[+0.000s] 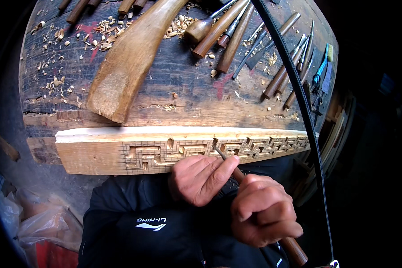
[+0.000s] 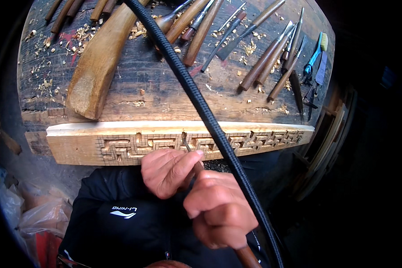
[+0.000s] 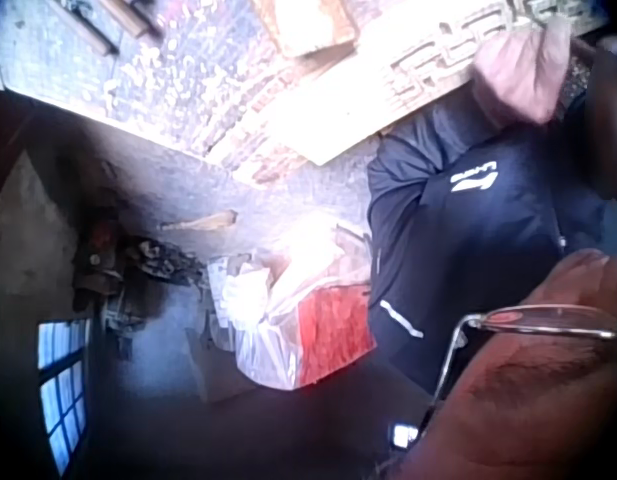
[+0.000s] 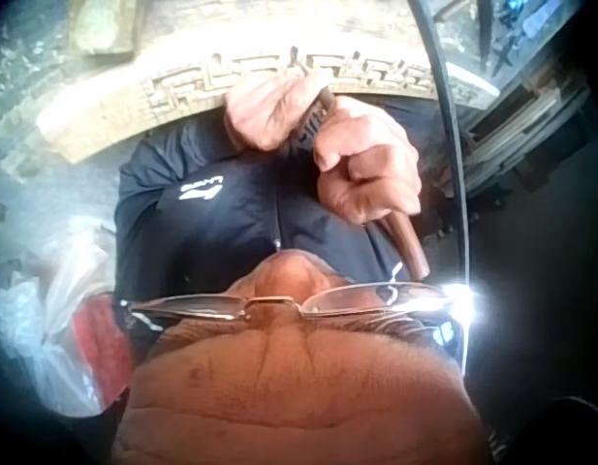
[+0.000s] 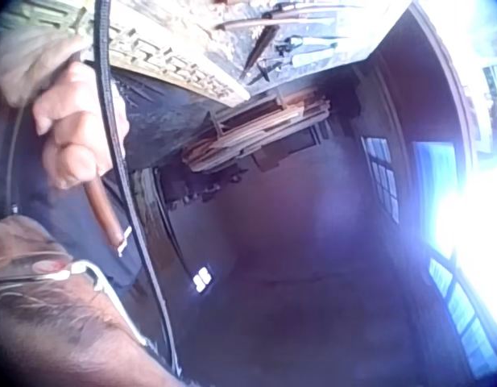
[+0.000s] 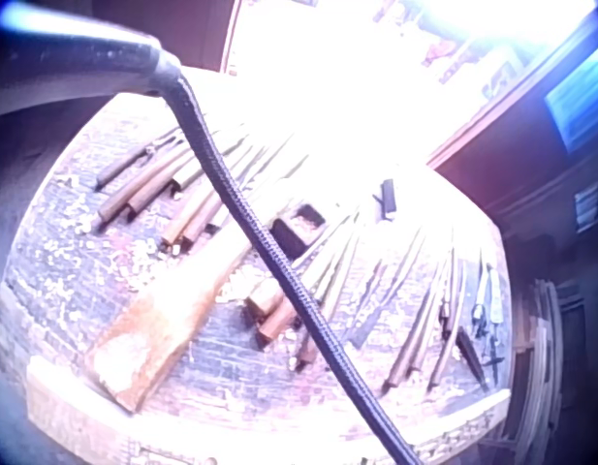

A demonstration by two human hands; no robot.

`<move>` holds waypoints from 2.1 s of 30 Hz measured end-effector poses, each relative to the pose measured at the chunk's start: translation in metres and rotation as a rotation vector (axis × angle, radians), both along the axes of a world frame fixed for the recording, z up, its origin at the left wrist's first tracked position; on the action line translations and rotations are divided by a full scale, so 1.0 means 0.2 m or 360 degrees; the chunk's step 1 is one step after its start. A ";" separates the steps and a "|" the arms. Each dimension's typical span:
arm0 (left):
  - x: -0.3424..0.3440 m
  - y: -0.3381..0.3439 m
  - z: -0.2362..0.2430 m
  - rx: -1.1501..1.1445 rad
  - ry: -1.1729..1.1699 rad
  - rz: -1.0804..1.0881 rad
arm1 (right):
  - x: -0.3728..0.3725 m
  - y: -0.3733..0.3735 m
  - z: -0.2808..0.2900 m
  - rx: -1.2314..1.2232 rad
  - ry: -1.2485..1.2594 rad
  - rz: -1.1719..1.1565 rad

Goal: The person carves a geometric fretwork pattern into a wooden board using a chisel and a mallet. They use various chisels to remove wood chips and refine the design while holding the board on a workbench.

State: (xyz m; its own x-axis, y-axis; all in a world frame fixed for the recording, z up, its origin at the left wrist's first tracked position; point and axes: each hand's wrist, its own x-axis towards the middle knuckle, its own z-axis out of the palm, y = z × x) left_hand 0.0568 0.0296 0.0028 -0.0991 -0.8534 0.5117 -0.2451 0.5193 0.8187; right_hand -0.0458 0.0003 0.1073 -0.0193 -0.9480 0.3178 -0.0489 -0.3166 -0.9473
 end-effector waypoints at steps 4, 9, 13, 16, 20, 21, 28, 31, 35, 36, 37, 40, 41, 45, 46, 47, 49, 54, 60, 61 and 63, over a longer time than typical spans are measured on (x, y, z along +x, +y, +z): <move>-0.02 0.00 0.00 -0.0003 -0.0032 0.0019 | 0.00 -0.02 -0.03 -0.0071 0.0015 0.0069; 0.02 -0.01 0.01 -0.0032 -0.0086 -0.0119 | -0.12 -0.05 -0.08 -0.0256 -0.0160 0.0539; 0.05 -0.02 0.04 -0.0068 -0.0093 -0.0229 | -0.16 -0.02 -0.08 -0.0475 -0.0281 0.0772; 0.06 -0.04 0.04 -0.0107 0.0012 -0.0393 | -0.20 0.05 -0.04 -0.0457 -0.0249 0.0568; 0.06 0.00 0.05 -0.0104 -0.0058 -0.0415 | -0.16 0.17 -0.04 -0.0398 -0.0242 0.0420; 0.06 0.01 0.04 -0.0101 -0.0076 -0.0395 | -0.15 0.11 -0.02 -0.0470 -0.0266 0.0513; 0.10 0.01 0.05 -0.0063 -0.0126 -0.0454 | -0.14 0.14 -0.05 -0.0429 -0.0199 0.0475; 0.11 0.01 0.05 -0.0049 -0.0111 -0.0431 | -0.12 0.13 -0.05 -0.0397 -0.0173 0.0479; 0.07 0.02 0.03 -0.0095 -0.0053 -0.0296 | -0.11 0.12 -0.03 -0.0366 -0.0061 0.0456; 0.06 0.02 0.02 -0.0101 -0.0044 -0.0246 | -0.10 0.13 -0.03 -0.0349 -0.0040 0.0412; 0.05 0.03 0.02 -0.0106 -0.0036 -0.0196 | -0.09 0.13 -0.03 -0.0334 -0.0020 0.0369; 0.03 0.02 0.02 -0.0088 0.0034 -0.0142 | -0.06 0.14 -0.02 -0.0306 -0.0054 0.0262; 0.02 0.02 0.02 -0.0095 0.0047 -0.0122 | -0.05 0.14 -0.03 -0.0305 -0.0091 0.0239; 0.01 0.02 0.00 -0.0121 0.0114 -0.0044 | 0.01 0.12 -0.01 -0.0268 0.0230 0.0128; 0.00 0.02 0.00 -0.0127 0.0135 -0.0024 | 0.03 0.12 0.01 -0.0253 0.0280 0.0105; 0.00 0.02 0.00 -0.0122 0.0152 -0.0017 | 0.03 0.13 0.01 -0.0237 0.0327 0.0077; 0.00 0.02 0.00 -0.0113 0.0187 -0.0006 | 0.04 0.13 0.01 -0.0253 0.0353 0.0110; 0.00 0.01 0.00 -0.0135 0.0223 0.0015 | 0.04 0.10 -0.03 -0.0443 0.0167 0.0155; 0.00 0.01 0.02 -0.0089 0.0215 -0.0023 | 0.04 0.11 0.05 -0.0173 0.0385 0.0163; 0.01 0.01 0.02 -0.0076 0.0216 -0.0043 | 0.04 0.10 0.05 -0.0166 0.0394 0.0156; 0.01 0.01 0.02 -0.0065 0.0216 -0.0053 | 0.04 0.09 0.05 -0.0159 0.0372 0.0110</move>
